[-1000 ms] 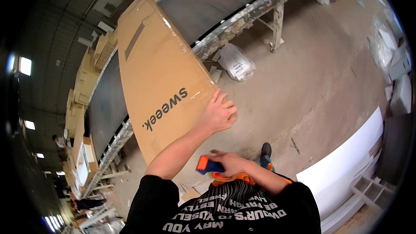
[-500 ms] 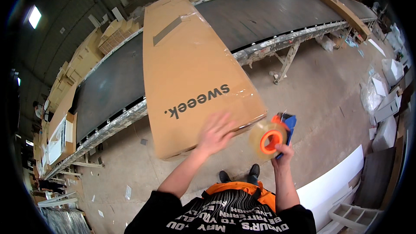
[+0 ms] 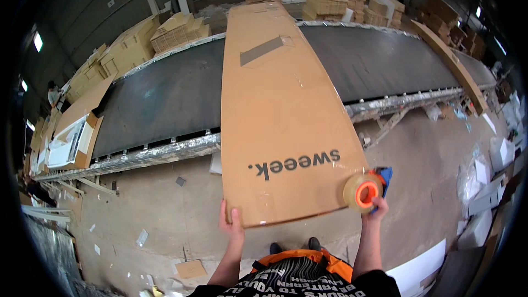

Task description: The person seals a long cardboard box with tape, then picks up white furniture panels and places them inside the box on a conveyor belt.

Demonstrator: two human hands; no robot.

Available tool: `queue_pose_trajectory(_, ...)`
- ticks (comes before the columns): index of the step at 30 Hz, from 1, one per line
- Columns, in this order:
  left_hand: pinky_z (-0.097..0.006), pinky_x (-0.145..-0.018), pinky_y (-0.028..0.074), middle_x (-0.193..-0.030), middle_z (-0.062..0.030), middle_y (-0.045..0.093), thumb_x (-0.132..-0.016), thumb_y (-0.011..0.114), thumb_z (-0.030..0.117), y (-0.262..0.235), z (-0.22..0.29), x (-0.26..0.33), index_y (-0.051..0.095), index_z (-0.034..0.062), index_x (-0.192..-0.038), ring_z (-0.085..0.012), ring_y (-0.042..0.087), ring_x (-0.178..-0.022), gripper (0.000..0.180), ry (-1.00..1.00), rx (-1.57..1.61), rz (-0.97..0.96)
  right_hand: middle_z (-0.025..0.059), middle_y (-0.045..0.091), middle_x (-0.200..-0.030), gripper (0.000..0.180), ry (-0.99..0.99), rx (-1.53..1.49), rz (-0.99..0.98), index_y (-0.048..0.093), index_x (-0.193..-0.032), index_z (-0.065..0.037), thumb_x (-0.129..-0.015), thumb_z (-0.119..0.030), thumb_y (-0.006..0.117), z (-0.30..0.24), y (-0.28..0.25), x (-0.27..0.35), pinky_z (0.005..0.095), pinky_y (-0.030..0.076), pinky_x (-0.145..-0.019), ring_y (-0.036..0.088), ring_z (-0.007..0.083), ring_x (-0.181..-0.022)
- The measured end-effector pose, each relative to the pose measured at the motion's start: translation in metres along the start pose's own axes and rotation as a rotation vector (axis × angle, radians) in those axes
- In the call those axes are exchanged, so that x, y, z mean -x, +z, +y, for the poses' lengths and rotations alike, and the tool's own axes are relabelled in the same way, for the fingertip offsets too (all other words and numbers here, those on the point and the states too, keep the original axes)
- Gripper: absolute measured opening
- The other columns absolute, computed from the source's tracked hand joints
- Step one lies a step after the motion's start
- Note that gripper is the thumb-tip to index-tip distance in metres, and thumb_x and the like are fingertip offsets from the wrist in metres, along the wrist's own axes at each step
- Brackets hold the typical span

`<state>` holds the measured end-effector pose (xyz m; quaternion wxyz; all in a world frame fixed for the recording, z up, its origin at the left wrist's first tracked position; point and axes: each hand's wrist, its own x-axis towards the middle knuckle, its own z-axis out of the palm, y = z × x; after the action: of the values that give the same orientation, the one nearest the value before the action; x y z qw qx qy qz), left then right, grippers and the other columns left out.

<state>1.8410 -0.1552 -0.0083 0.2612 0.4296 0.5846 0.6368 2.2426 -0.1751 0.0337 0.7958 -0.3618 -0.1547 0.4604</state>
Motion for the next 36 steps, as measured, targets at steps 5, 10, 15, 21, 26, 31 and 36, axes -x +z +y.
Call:
queue_pose_trajectory(5,-0.039,-0.103,0.038,-0.131,-0.0288,0.050,-0.087,0.064,0.013,0.017,0.028,0.005,0.054,-0.0115,-0.122,-0.0322,0.050,-0.122,0.044,-0.140,0.077,0.088,0.0144,0.059,-0.119,0.071,-0.002,0.006,-0.035,0.046,-0.128,0.003,-0.061,-0.014,0.058,-0.021,0.029,-0.001,0.0391,0.046,-0.099,0.058,0.0282,-0.109)
queue_pose_trajectory(10,-0.039,-0.103,0.038,-0.125,-0.0304,0.054,-0.084,0.068,0.010,0.046,0.023,0.019,0.057,-0.0122,-0.117,-0.0325,0.053,-0.119,0.041,-0.160,0.079,0.190,0.0147,0.059,-0.119,0.066,0.108,0.002,-0.005,0.046,-0.127,0.004,-0.065,-0.014,0.058,-0.037,0.001,-0.042,0.0391,0.047,-0.098,0.058,0.0283,-0.109)
queue_pose_trajectory(15,-0.035,-0.095,0.046,-0.121,-0.0263,0.059,-0.080,0.074,0.014,0.142,0.026,0.003,0.062,-0.0059,-0.113,-0.0279,0.060,-0.111,0.040,-0.136,0.014,0.255,0.0140,0.053,-0.129,0.071,0.018,0.167,-0.014,0.042,-0.134,0.000,-0.068,-0.018,0.059,-0.059,0.014,-0.124,0.0423,0.042,-0.103,0.052,0.0293,-0.118)
queue_pose_trajectory(21,-0.034,-0.086,0.052,-0.122,-0.0168,0.061,-0.079,0.075,0.024,0.222,0.020,-0.040,0.062,0.0025,-0.114,-0.0296,0.063,-0.106,0.043,0.076,-0.245,0.247,0.0123,0.056,-0.125,0.061,0.200,0.024,-0.092,0.050,-0.128,-0.002,-0.071,-0.021,0.059,-0.057,-0.031,-0.277,0.0409,0.045,-0.099,0.053,0.0263,-0.116)
queue_pose_trajectory(26,-0.039,-0.095,0.046,-0.137,-0.0221,0.046,-0.084,0.068,0.035,0.208,0.023,-0.040,0.040,0.0025,-0.135,-0.0371,0.051,-0.119,0.066,0.058,-0.331,0.023,0.0113,0.059,-0.118,0.052,0.206,0.191,-0.036,0.054,-0.121,-0.002,-0.072,-0.020,0.058,-0.045,-0.038,-0.317,0.0394,0.045,-0.096,0.057,0.0259,-0.110)
queue_pose_trajectory(31,-0.042,-0.107,0.033,-0.148,-0.0260,0.028,-0.088,0.061,0.044,0.130,0.022,-0.007,0.019,-0.0010,-0.145,-0.0403,0.035,-0.133,0.084,0.068,-0.417,-0.133,0.0133,0.058,-0.116,0.058,-0.196,0.378,-0.057,0.052,-0.125,0.003,-0.070,-0.016,0.057,-0.044,-0.022,-0.254,0.0352,0.045,-0.092,0.057,0.0242,-0.106)
queue_pose_trajectory(36,-0.040,-0.100,0.042,-0.134,-0.0251,0.048,-0.082,0.062,0.056,-0.022,-0.037,0.087,0.026,0.0015,-0.145,-0.0372,0.052,-0.118,0.091,-0.648,-0.433,0.138,0.0142,0.057,-0.117,0.074,0.004,0.364,-0.484,0.045,-0.132,0.006,-0.063,-0.017,0.057,-0.027,0.058,-0.117,0.0348,0.045,-0.095,0.056,0.0238,-0.109)
